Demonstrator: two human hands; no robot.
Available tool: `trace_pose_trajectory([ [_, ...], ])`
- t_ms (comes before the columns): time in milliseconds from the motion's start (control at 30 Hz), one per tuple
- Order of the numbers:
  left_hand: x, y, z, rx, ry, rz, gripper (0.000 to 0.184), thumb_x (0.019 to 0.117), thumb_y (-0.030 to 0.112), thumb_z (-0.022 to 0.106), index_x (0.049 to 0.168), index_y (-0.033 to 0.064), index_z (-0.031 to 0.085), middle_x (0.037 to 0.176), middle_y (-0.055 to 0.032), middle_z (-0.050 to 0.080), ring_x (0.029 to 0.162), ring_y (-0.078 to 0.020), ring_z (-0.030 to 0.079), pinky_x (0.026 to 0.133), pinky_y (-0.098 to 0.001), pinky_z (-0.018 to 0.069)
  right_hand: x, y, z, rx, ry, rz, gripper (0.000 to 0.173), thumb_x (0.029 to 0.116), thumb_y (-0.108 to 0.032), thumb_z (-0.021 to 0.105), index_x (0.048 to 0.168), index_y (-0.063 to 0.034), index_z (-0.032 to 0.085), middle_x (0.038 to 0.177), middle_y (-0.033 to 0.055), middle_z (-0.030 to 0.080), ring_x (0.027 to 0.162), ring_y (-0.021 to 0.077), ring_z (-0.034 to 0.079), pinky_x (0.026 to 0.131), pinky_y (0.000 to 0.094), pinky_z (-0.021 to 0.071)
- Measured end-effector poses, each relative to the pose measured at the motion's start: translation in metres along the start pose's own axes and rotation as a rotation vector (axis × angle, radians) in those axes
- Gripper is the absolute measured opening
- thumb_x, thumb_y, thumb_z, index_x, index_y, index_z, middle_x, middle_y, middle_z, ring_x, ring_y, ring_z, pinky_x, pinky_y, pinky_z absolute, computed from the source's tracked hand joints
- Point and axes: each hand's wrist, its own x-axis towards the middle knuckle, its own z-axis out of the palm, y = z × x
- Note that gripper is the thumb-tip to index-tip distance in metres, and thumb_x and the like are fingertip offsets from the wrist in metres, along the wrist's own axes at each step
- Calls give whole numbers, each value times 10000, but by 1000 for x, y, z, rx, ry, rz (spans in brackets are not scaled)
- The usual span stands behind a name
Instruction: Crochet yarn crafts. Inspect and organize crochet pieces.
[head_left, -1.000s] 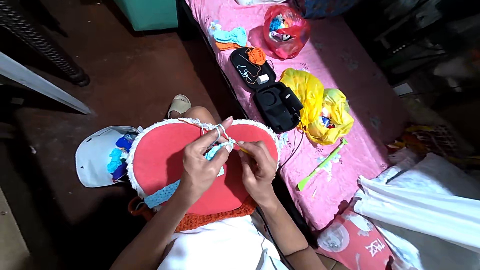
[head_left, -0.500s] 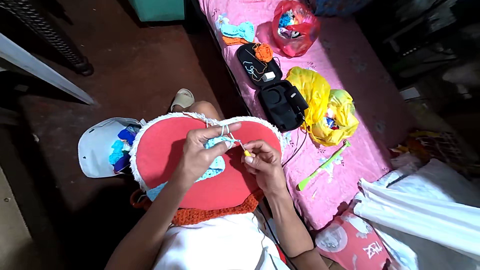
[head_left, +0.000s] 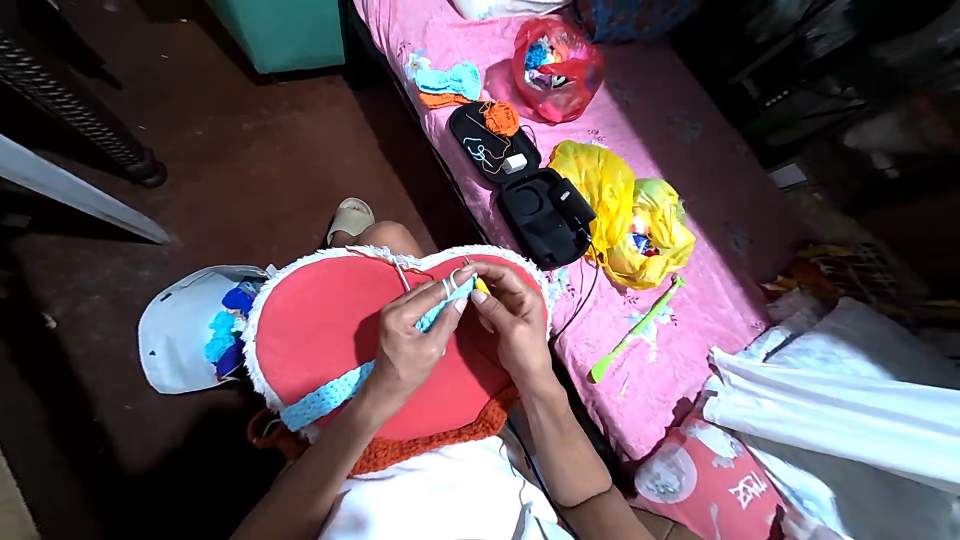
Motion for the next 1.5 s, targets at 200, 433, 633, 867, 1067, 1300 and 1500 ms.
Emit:
trace_pose_trajectory([
  [200, 22, 6, -41, -11, -55, -305, 173, 961, 68, 621, 1080, 34, 741, 841, 54, 739, 706, -6, 681, 679, -192, 588, 10, 5, -11, 319, -35, 162, 213, 937, 26, 561, 1088, -13, 706, 883, 53, 708, 584, -6, 526, 535, 152, 433],
  [433, 41, 4, -81, -369, -278, -551, 349, 1015, 176, 525, 740, 145, 738, 654, 46, 699, 544, 12, 607, 531, -129, 501, 7, 0, -20, 309, -11, 114, 307, 927, 44, 577, 1198, -7, 712, 902, 50, 720, 587, -27, 498, 526, 145, 399],
  [633, 38, -2, -60, -748, -381, -353, 504, 950, 474, 650, 1390, 229, 640, 1302, -51, 681, 1110, -182, 679, 901, -336, 577, 0, 0, -20, 220, -36, -68, 300, 950, 17, 597, 1221, -14, 722, 975, 39, 741, 673, -28, 556, 609, 148, 463],
  [867, 23, 34, -10, -257, -156, -369, 887, 822, -59, 707, 1600, 161, 341, 963, -19, 735, 799, -96, 711, 727, -220, 600, -11, 6, -14, 92, -19, -95, 309, 959, 21, 558, 1233, 8, 701, 958, 19, 660, 649, -21, 502, 572, 148, 441],
  [1067, 14, 31, -14, -236, -257, -586, 915, 817, -63, 688, 1615, 177, 311, 822, -14, 703, 694, -82, 679, 671, -205, 581, -27, 12, -21, 298, -22, 108, 340, 945, 40, 575, 1250, -32, 707, 1000, 83, 722, 589, -19, 492, 520, 149, 402],
  [1300, 1, 24, -20, -164, -248, -540, 813, 827, -62, 658, 1575, 117, 395, 933, -20, 719, 667, -72, 646, 615, -175, 549, -41, 12, -37, -156, -91, 3, 287, 942, 37, 573, 1171, -1, 743, 929, 12, 663, 751, 8, 577, 670, 160, 504],
  [1500, -3, 22, -8, 23, -155, -482, 798, 835, -58, 699, 1562, 81, 401, 879, 17, 729, 585, -30, 609, 541, -146, 511, -37, 19, -47, -397, -144, -92, 310, 932, 32, 588, 1181, -38, 759, 914, 28, 652, 818, 39, 604, 741, 183, 533],
])
